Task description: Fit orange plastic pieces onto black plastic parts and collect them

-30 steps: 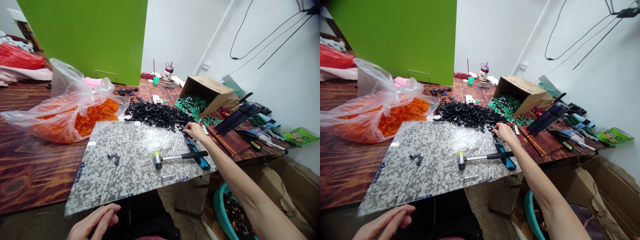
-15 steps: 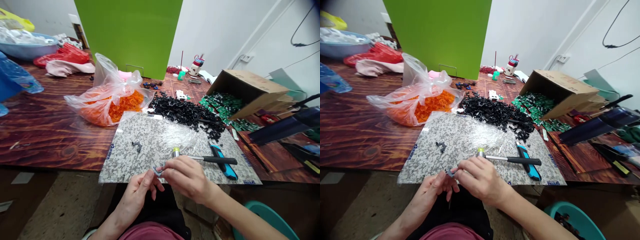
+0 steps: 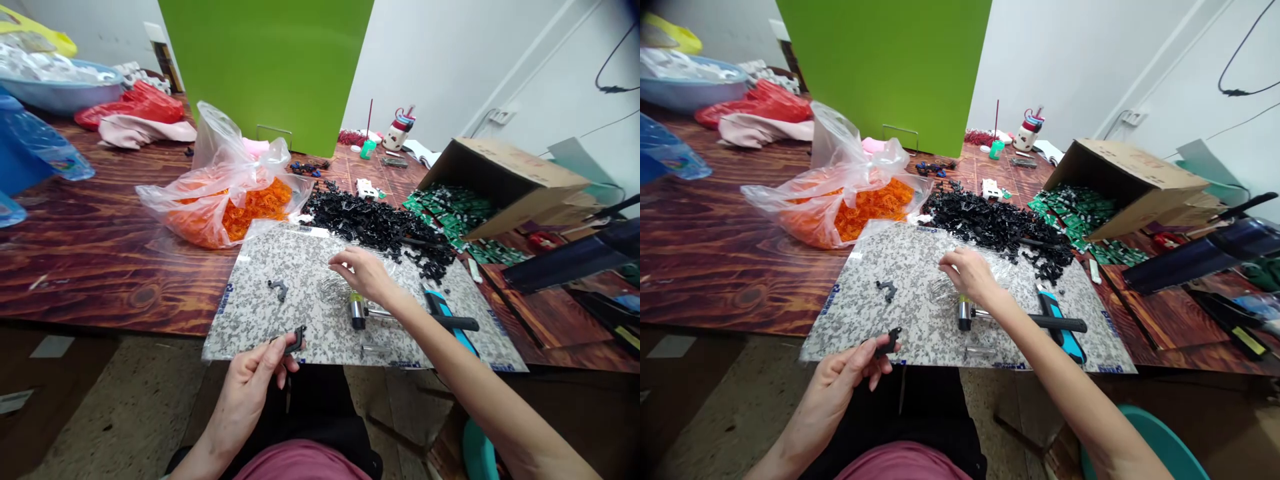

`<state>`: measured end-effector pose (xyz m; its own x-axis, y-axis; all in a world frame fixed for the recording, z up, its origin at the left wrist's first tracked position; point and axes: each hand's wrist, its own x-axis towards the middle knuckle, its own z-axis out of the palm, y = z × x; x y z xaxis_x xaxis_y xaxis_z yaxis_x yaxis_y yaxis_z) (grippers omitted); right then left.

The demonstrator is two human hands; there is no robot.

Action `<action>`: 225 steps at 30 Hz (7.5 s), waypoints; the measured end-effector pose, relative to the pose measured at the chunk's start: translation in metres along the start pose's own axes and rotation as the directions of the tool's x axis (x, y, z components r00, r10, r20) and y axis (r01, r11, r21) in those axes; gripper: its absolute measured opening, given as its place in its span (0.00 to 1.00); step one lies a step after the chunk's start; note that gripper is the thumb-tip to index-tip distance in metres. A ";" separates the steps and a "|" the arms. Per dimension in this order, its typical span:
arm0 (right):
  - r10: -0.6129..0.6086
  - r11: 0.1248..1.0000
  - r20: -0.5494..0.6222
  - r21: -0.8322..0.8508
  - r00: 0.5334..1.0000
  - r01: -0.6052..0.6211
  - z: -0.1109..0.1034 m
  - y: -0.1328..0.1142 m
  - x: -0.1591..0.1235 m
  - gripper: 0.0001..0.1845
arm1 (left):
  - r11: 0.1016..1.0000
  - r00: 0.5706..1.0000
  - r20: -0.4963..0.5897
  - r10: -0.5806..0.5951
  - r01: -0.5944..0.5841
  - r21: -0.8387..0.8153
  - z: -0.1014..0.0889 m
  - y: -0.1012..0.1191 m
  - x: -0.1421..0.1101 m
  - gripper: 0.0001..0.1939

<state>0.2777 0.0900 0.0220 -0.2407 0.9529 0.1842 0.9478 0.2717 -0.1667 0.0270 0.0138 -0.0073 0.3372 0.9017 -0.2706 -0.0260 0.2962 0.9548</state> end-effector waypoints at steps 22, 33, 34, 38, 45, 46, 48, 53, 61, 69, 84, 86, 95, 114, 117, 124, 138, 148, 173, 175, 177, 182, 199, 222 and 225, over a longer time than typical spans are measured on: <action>0.335 0.783 -0.217 0.606 0.917 -0.143 -0.008 -0.021 -0.021 0.08 | 0.999 0.999 -0.016 0.040 -0.040 -0.009 -0.011 -0.007 -0.005 0.21; -0.040 0.750 -0.259 0.631 0.965 0.201 0.009 -0.129 -0.066 0.08 | 0.978 0.988 -0.072 0.136 -0.122 0.170 -0.008 0.003 -0.007 0.20; -0.048 0.755 -0.264 0.622 0.963 0.208 0.011 -0.130 -0.067 0.08 | 0.976 0.987 -0.074 0.144 -0.129 0.175 -0.008 0.003 -0.008 0.20; -0.066 0.783 -0.261 0.585 0.963 0.213 0.013 -0.129 -0.069 0.08 | 0.975 0.985 -0.069 0.156 -0.142 0.172 -0.008 0.004 -0.009 0.19; -0.085 0.802 -0.252 0.556 0.964 0.216 0.013 -0.129 -0.072 0.07 | 0.966 0.985 -0.043 0.169 -0.157 0.208 -0.008 0.004 -0.010 0.19; -0.086 0.802 -0.248 0.557 0.965 0.214 0.013 -0.129 -0.073 0.07 | 0.964 0.985 -0.043 0.167 -0.153 0.217 -0.008 0.003 -0.010 0.19; -0.088 0.803 -0.237 0.558 0.967 0.210 0.014 -0.129 -0.073 0.08 | 0.961 0.985 -0.045 0.165 -0.151 0.231 -0.008 0.003 -0.010 0.19; -0.090 0.802 -0.235 0.559 0.968 0.210 0.014 -0.129 -0.074 0.07 | 0.957 0.978 -0.022 0.206 -0.197 0.212 -0.008 0.001 -0.011 0.18; -0.084 0.820 -0.243 0.534 0.966 0.206 0.012 -0.133 -0.076 0.07 | 0.967 0.980 -0.030 0.195 -0.187 0.170 -0.005 0.000 -0.013 0.18; -0.083 0.832 -0.253 0.515 0.964 0.207 0.012 -0.137 -0.077 0.06 | 0.967 0.976 -0.102 0.192 -0.171 0.189 -0.001 0.001 -0.014 0.18; 0.040 0.800 -0.203 0.593 0.978 0.090 0.010 -0.141 -0.080 0.04 | 0.885 0.910 -0.191 0.369 -0.281 0.370 0.001 0.001 -0.012 0.15; 0.041 0.797 -0.183 0.599 0.982 0.078 0.010 -0.140 -0.078 0.03 | 0.866 0.902 -0.181 0.391 -0.295 0.405 0.000 0.001 -0.012 0.14; 0.057 0.731 -0.104 0.682 0.993 0.030 0.010 -0.140 -0.074 0.03 | 0.851 0.910 -0.149 0.387 -0.291 0.437 -0.003 0.001 -0.012 0.14; 0.021 0.763 0.169 0.634 0.985 -0.125 0.003 -0.122 -0.063 0.06 | 0.736 0.903 0.037 0.428 -0.372 0.565 -0.008 -0.003 -0.012 0.16; -0.058 0.826 0.195 0.560 0.979 -0.063 0.003 -0.118 -0.062 0.05 | 0.708 0.904 0.112 0.412 -0.395 0.586 -0.011 -0.002 -0.011 0.17; -0.317 0.883 0.190 0.418 0.929 0.216 -0.004 -0.105 -0.054 0.04 | 0.753 0.935 0.258 0.241 -0.348 0.558 -0.022 0.014 -0.013 0.16; -0.375 0.854 -0.216 0.299 0.902 0.426 0.009 -0.098 -0.074 0.18 | 0.952 0.960 0.270 0.074 -0.149 0.269 -0.028 0.007 -0.017 0.14; -0.335 0.873 -0.255 0.278 0.907 0.401 0.010 -0.097 -0.077 0.17 | 0.978 0.980 0.194 0.055 -0.092 0.189 -0.022 0.001 -0.017 0.14; 0.035 0.582 0.149 0.801 0.988 -0.141 0.012 -0.105 -0.070 0.08 | 0.999 0.997 0.077 0.019 -0.022 0.045 -0.013 -0.005 -0.009 0.17; 0.031 0.538 0.198 0.823 0.980 -0.184 0.012 -0.104 -0.071 0.08 | 1.000 0.997 0.079 0.017 -0.019 0.013 -0.013 -0.006 -0.009 0.16; 0.031 0.499 0.234 0.839 0.972 -0.218 0.014 -0.104 -0.072 0.08 | 1.000 0.996 0.086 0.009 -0.007 -0.016 -0.012 -0.006 -0.009 0.16; 0.037 0.434 0.297 0.855 0.954 -0.283 0.019 -0.103 -0.074 0.11 | 0.999 0.996 0.094 -0.008 0.012 -0.046 -0.013 -0.006 -0.010 0.18; 0.064 0.391 0.260 0.882 0.963 -0.264 0.027 -0.100 -0.073 0.13 | 0.999 0.990 0.134 -0.035 0.039 -0.028 -0.016 -0.006 -0.011 0.19; 0.007 0.731 -0.155 0.675 0.988 0.101 0.034 -0.102 -0.076 0.16 | 0.996 0.997 0.081 0.017 -0.024 0.089 -0.014 -0.013 -0.013 0.21; -0.008 0.737 -0.162 0.665 0.987 0.115 0.033 -0.102 -0.075 0.15 | 0.999 0.996 0.086 0.011 -0.015 0.042 -0.013 -0.012 -0.012 0.20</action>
<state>0.1917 -0.0048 -0.0067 -0.2118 0.9163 0.3399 0.5322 0.3999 -0.7463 0.0112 0.0032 -0.0172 0.4170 0.8744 -0.2479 0.0088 0.2689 0.9631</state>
